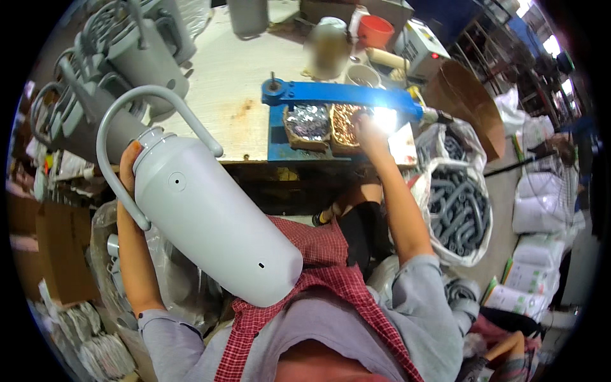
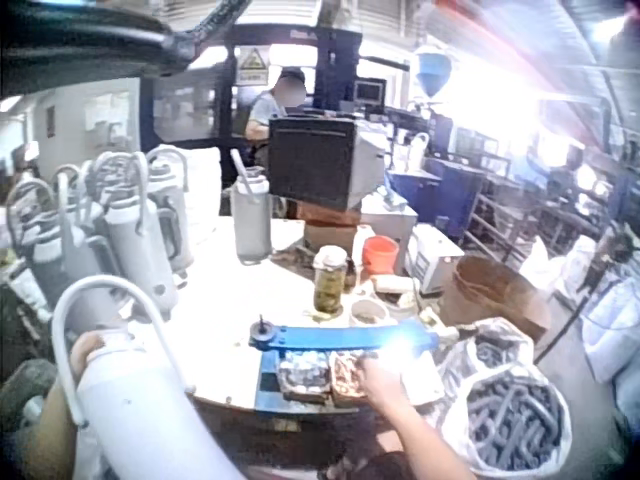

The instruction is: The person assembles grey plastic kettles by attaching handles and lids. They pick up kettle bodies, insert handles into the side slots, and screw on lids, repeating this process for multiple units in a workshop setting.

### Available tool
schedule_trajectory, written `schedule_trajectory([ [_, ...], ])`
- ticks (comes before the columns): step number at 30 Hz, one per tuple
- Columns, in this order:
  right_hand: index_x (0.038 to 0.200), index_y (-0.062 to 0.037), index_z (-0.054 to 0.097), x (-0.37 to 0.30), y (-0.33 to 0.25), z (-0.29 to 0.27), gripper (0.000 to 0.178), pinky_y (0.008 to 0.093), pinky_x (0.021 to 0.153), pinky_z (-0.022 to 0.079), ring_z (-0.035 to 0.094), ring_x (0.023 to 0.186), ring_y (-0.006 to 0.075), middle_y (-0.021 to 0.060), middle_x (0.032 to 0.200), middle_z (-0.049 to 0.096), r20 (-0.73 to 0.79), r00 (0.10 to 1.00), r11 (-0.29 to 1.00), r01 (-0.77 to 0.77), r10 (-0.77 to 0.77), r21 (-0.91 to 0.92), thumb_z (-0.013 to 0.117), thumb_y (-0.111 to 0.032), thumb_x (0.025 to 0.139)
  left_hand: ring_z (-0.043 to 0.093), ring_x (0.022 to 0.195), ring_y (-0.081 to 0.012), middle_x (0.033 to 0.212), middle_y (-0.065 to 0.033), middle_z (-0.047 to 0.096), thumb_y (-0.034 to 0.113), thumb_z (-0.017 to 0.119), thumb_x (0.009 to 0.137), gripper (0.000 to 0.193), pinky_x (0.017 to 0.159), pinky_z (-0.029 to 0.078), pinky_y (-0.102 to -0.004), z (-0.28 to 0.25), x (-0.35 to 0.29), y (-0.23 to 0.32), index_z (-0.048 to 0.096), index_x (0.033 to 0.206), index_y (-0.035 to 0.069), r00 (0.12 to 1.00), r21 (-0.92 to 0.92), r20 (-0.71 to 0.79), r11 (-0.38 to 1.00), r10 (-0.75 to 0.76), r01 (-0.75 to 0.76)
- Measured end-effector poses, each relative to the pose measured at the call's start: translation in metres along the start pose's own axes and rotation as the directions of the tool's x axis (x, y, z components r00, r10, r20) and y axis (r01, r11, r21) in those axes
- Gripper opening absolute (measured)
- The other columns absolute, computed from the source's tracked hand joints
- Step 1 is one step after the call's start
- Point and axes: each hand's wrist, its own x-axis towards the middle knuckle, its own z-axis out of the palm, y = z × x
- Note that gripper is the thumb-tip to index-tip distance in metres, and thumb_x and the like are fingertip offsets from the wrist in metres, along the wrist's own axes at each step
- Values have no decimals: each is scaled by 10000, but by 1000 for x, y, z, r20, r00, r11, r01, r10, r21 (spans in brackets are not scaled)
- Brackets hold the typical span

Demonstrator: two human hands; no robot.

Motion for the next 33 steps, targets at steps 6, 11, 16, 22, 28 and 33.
schedule_trajectory([
  [6, 915, -10, 680, 44, -125, -55, 112, 264, 652, 477, 605, 691, 145, 87, 847, 625, -98, 992, 601, 124, -77, 790, 656, -86, 837, 653, 902, -230, 1044, -157, 649, 382, 461, 937, 502, 830, 529, -324, -25, -15, -15, 556, 1206, -31, 982, -96, -186, 995, 17, -36],
  [11, 832, 9, 654, 106, -160, -17, 138, 257, 592, 483, 622, 634, 117, 88, 783, 646, -38, 994, 563, 87, -98, 822, 709, -117, 813, 657, 886, -207, 1026, -148, 651, 357, 440, 952, 468, 820, 528, -313, -34, -13, -12, 572, 1171, -36, 954, 7, -287, 996, 85, -87],
  [16, 807, 15, 633, 114, -162, -16, 236, 256, 530, 491, 633, 539, 122, 97, 664, 660, 86, 980, 630, 46, -178, 775, 742, -195, 808, 614, 904, -162, 1032, -105, 640, 363, 460, 954, 470, 815, 483, -273, -52, -52, -40, 583, 1168, -37, 881, -61, -473, 997, 10, -45],
  [22, 800, 5, 639, 125, -168, -23, 241, 256, 537, 490, 633, 532, 128, 98, 658, 657, 164, 955, 774, 92, -247, 626, 737, -215, 811, 595, 740, -139, 861, -82, 649, 360, 452, 981, 428, 660, 469, -260, -40, -121, -67, 644, 979, -23, 739, 175, -660, 984, 132, -19],
  [28, 833, 14, 643, 107, -171, -13, 183, 231, 540, 489, 637, 555, 115, 73, 679, 665, 65, 992, 566, 9, -110, 824, 704, -158, 841, 629, 757, -182, 908, -123, 663, 363, 426, 987, 466, 686, 499, -286, -41, -155, -93, 637, 1036, -49, 671, 218, -727, 976, 147, 22],
  [33, 834, 30, 632, 109, -166, -12, 197, 218, 536, 488, 652, 579, 109, 74, 698, 674, 129, 987, 499, -65, -96, 864, 696, -156, 850, 478, 635, -111, 736, -24, 564, 324, 465, 983, 376, 619, 415, -264, -54, -173, -112, 590, 810, 14, 664, 368, -719, 923, 206, 112],
])
